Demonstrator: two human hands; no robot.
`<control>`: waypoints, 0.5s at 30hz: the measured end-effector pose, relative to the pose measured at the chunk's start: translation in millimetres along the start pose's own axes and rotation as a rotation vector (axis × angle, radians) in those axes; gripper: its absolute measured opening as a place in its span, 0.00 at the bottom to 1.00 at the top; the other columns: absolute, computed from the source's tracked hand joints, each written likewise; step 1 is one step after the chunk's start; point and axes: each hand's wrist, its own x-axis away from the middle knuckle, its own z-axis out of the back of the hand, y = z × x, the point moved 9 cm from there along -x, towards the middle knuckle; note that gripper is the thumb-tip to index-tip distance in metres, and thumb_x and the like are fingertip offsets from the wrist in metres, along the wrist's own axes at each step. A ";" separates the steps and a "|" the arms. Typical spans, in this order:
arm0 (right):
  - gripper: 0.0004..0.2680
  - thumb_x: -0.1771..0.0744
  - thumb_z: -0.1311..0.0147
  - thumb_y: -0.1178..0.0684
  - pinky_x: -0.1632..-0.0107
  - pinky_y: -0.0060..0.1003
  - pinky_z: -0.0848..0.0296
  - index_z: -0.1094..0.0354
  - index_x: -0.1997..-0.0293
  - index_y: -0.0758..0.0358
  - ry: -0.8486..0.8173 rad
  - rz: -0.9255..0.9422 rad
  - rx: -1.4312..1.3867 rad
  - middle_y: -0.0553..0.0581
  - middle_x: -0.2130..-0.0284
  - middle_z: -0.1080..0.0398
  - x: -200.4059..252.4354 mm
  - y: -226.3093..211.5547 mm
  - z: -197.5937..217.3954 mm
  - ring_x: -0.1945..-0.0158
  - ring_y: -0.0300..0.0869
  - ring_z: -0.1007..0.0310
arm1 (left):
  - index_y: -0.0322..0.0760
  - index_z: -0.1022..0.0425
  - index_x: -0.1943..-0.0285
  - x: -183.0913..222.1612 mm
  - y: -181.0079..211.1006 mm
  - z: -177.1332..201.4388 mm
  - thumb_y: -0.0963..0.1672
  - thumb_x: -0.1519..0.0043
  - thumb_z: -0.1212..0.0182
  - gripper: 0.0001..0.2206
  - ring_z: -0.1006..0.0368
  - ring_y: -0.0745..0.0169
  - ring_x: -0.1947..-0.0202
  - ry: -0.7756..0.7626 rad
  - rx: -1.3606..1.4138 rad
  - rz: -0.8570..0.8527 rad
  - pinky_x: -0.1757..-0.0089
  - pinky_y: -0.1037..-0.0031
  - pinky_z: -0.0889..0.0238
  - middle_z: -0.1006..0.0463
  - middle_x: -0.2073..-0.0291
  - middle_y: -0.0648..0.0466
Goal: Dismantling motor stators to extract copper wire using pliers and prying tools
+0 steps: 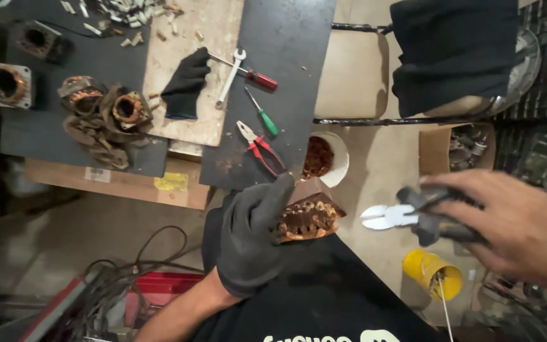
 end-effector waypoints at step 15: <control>0.15 0.33 0.47 0.38 0.47 0.55 0.24 0.27 0.45 0.49 -0.390 -0.055 -0.305 0.52 0.35 0.33 33.3 16.0 -31.2 0.43 0.49 0.24 | 0.45 0.39 0.24 12.9 33.0 -30.8 0.59 0.41 0.28 0.39 0.24 0.45 0.49 -0.110 0.032 -0.088 0.49 0.61 0.34 0.26 0.44 0.47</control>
